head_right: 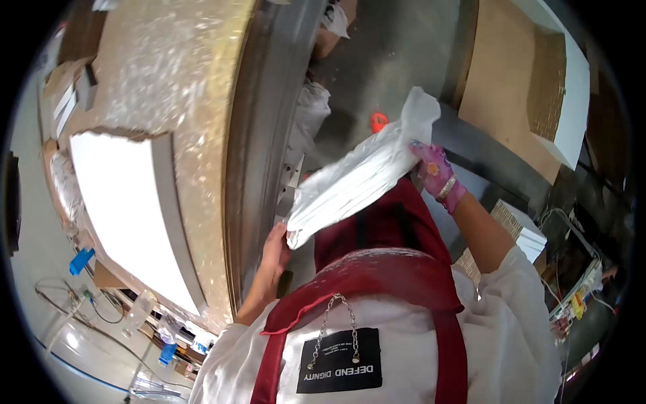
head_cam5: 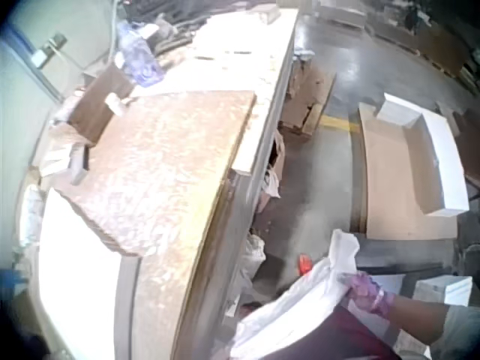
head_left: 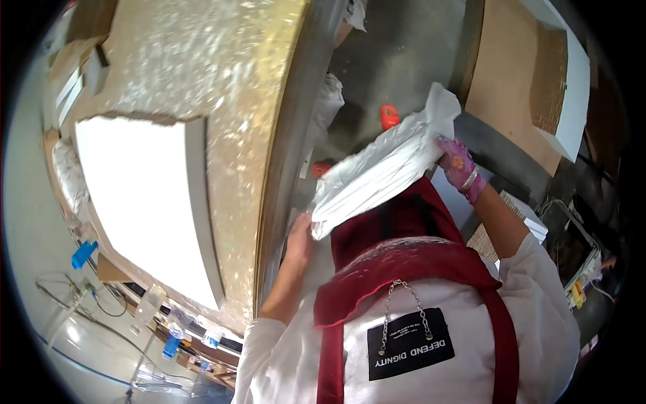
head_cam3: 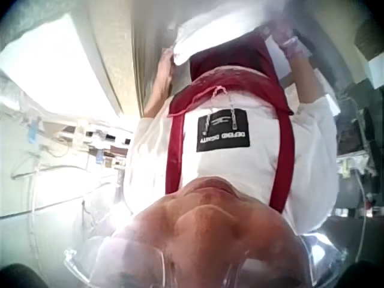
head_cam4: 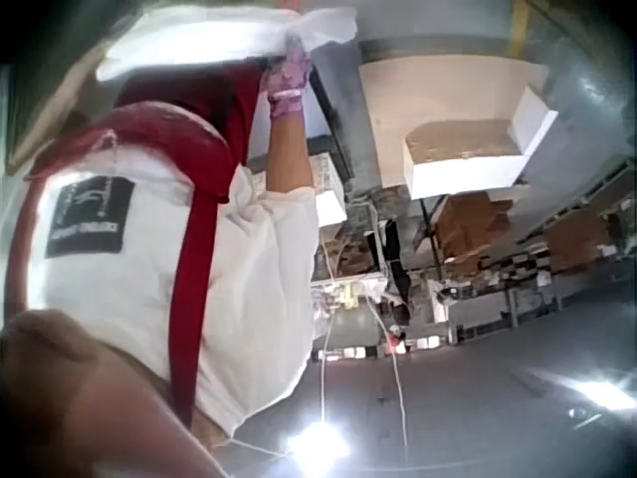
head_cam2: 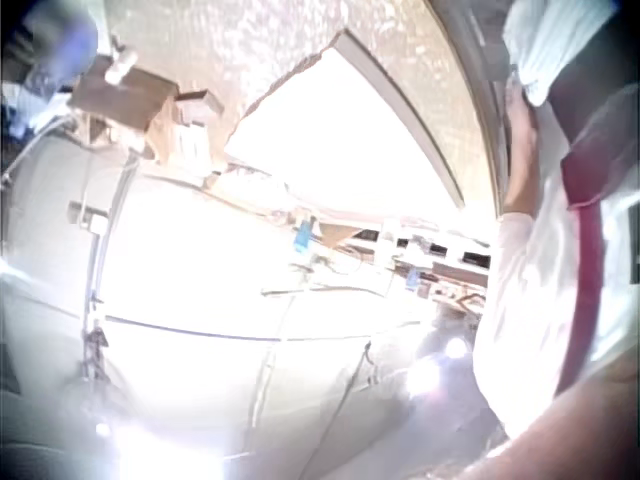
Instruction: The person wipes a series of white furniture slats with a cloth, then pours liquid from a bottle onto the cloth and continues wiping the surface of the slats.
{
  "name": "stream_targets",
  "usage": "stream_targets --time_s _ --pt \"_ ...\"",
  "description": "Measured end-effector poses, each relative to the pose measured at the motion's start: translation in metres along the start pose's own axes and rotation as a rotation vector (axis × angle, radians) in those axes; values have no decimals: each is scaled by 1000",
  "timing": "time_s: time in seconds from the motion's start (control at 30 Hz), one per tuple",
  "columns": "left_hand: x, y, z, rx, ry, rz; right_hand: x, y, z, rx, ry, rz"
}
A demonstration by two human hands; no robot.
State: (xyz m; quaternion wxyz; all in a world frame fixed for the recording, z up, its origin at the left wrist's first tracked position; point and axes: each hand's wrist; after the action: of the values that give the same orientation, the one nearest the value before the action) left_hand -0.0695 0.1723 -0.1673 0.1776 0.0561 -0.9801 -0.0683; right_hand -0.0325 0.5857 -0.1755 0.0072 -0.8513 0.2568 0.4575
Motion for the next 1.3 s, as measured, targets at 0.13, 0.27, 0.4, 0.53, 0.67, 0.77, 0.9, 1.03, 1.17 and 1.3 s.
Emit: stream_targets --time_s 0.13,0.27,0.4,0.53,0.67,0.77,0.9,1.03,1.17,1.3 --pt "1 -20 -42 -113 523 1466 -15 13 -28 -405 660 765" --pt "73 73 -48 -137 783 895 -75 120 -69 -414 673 429" --pt "127 141 -83 -473 151 540 -159 177 -86 -701 254 562" --pt "157 156 -142 -333 327 410 -221 158 -47 -726 74 457" --pt "169 133 -164 -38 691 442 -162 137 -20 -1000 -409 130" --pt "175 128 -193 145 1077 781 -166 147 -13 -785 -978 -447" --pt "191 90 -223 489 1038 169 -265 166 -27 -734 -347 27" --pt "186 57 -242 345 1227 -246 -313 151 -9 -668 -451 -88" --pt "169 14 -257 382 1003 183 -357 172 -24 -882 -190 212" --pt "151 66 -256 667 1290 431 -352 232 -67 -1238 -421 -189"
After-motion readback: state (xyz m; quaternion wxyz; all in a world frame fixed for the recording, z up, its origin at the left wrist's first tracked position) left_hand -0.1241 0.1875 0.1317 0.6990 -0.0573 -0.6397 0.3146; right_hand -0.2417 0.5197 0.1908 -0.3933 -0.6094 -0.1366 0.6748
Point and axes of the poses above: each hand's wrist, its own z-axis towards the middle knuckle, its own y-axis out of the palm, x = y × z, and after that the axes turned 2 degrees about -y, right-handed
